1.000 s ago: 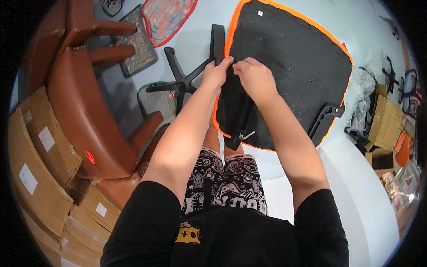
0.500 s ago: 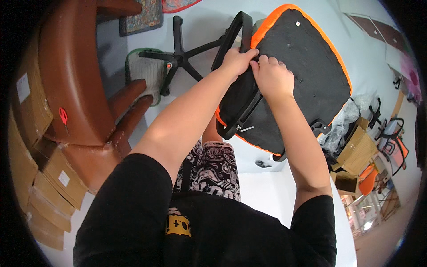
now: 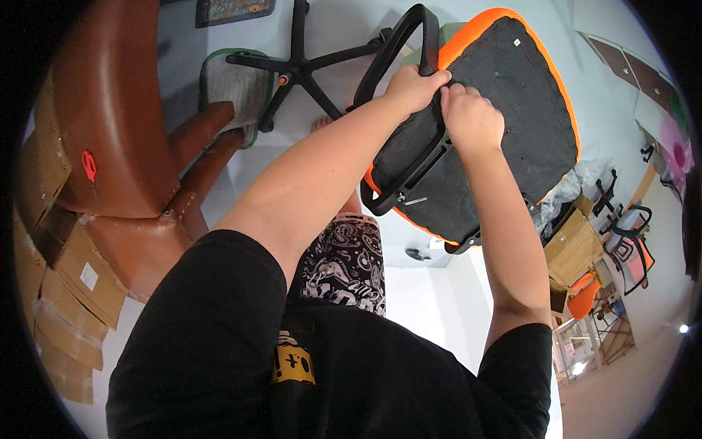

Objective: The person assembles an office chair by attaching the seat to the base. They position the seat, insert screws into the mounting holes, and tighten them by hand.

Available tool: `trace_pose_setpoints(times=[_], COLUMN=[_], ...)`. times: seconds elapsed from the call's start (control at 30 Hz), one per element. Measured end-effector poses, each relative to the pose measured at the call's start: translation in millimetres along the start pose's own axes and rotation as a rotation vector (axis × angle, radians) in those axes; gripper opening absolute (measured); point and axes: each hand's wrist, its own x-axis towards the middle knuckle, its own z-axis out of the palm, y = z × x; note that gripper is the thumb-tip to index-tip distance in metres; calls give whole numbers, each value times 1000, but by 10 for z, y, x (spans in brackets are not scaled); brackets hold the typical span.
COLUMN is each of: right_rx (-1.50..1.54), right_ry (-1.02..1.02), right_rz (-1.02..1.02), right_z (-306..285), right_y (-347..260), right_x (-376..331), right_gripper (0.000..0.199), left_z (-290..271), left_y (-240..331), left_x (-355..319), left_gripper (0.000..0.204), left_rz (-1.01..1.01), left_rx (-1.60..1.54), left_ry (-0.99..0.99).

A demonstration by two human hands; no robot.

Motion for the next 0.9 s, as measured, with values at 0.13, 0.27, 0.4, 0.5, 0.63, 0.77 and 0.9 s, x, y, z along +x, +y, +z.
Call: trace_pose_setpoints(times=[0.13,0.27,0.4,0.5,0.63,0.77,0.9], right_rx=[-31,14,-17,11,-51,-13,-42], right_ry=[149,95,84,183,98,333,243], right_rz=[18,-44,8,-15,15,-30,-32], right_z=[38,122,72,104,105,107,160], right_y=[-16,47,21,33,81,63,88], right_x=[-46,-62,-91,-109,-35,-96,-24], right_gripper=[38,38,38,36,33,30,28], left_z=[-34,21,29,14,-23,-16,15], left_y=[1,-78,-146,-122,-91,-62,-141], left_x=[9,45,93,48,30,3,60], left_gripper=[59,64,71,75,78,78,76], left_rz=[1,64,53,100,83,84,98], left_rx=[-17,7,42,33,46,43,87], left_ry=[-46,-7,-43,-27,-91,-114,-56])
